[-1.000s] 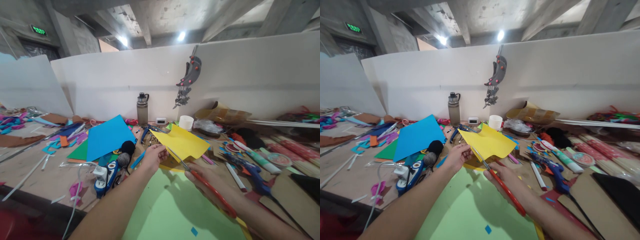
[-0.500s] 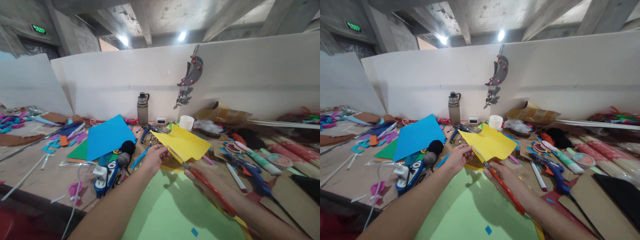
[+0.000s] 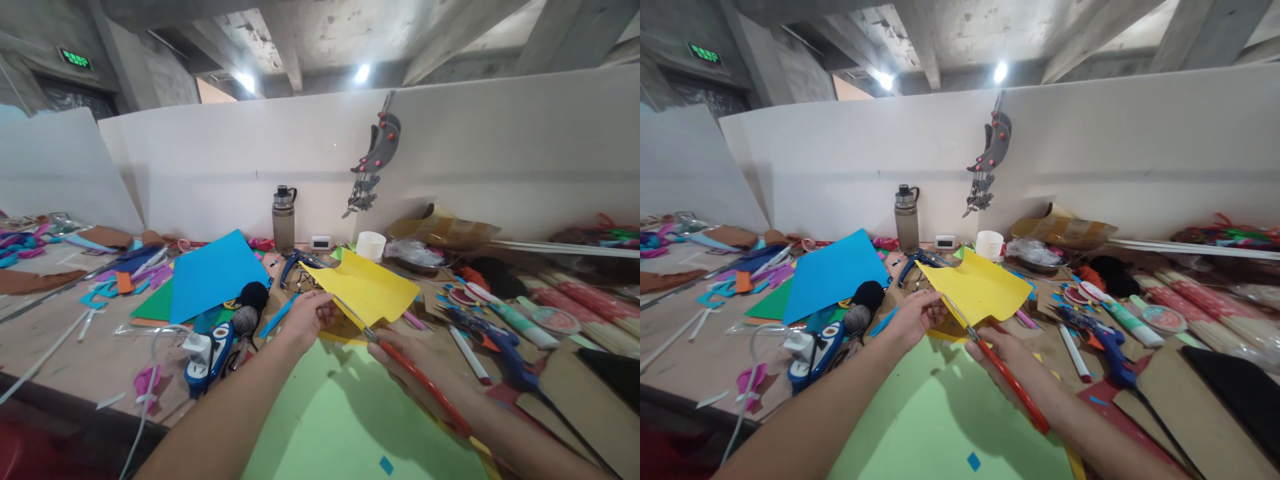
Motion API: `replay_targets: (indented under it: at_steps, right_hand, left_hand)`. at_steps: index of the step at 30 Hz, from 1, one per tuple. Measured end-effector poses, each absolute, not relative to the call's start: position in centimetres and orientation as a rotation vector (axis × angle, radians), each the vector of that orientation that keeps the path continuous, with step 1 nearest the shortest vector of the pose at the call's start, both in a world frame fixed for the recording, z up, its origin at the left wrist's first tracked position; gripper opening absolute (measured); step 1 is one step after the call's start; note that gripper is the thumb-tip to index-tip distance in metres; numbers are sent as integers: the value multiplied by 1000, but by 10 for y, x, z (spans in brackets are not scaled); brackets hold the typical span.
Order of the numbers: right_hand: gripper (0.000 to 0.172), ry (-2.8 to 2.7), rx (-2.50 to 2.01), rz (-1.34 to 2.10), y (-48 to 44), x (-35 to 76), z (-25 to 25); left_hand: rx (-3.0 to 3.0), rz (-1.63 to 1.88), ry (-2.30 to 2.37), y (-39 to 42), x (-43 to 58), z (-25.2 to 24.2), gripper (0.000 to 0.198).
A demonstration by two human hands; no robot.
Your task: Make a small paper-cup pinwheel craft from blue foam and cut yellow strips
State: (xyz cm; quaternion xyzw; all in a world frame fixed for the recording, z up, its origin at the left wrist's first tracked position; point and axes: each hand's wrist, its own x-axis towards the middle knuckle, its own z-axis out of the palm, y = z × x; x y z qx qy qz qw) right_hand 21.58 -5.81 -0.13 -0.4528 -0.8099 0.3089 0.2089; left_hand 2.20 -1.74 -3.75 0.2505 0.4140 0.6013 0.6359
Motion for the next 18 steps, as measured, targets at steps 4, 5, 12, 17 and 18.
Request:
replay_targets:
  at_steps: [4,5,12,17,18]
  right_hand:
    - [39,-2279,-1260,899,-57,219,-6]
    - [38,-2296,-1249,901,-56,220,-7]
    - [34,-2291,-1256,934,-53,220,-10]
    - [38,-2222,-1270,958,-53,218,-8]
    - [38,-2220,-1267,940,-53,217,-7]
  left_hand:
    - [571,1428,1003,-15,20,-36,18]
    - [581,1435,1002,-15,20,-36,17]
    - [567,1402,933,-15,22,-38,17]
    - [557,1397,927,-16,24,-39,20]
    - [558,1396,930,-16,24,-38,20]
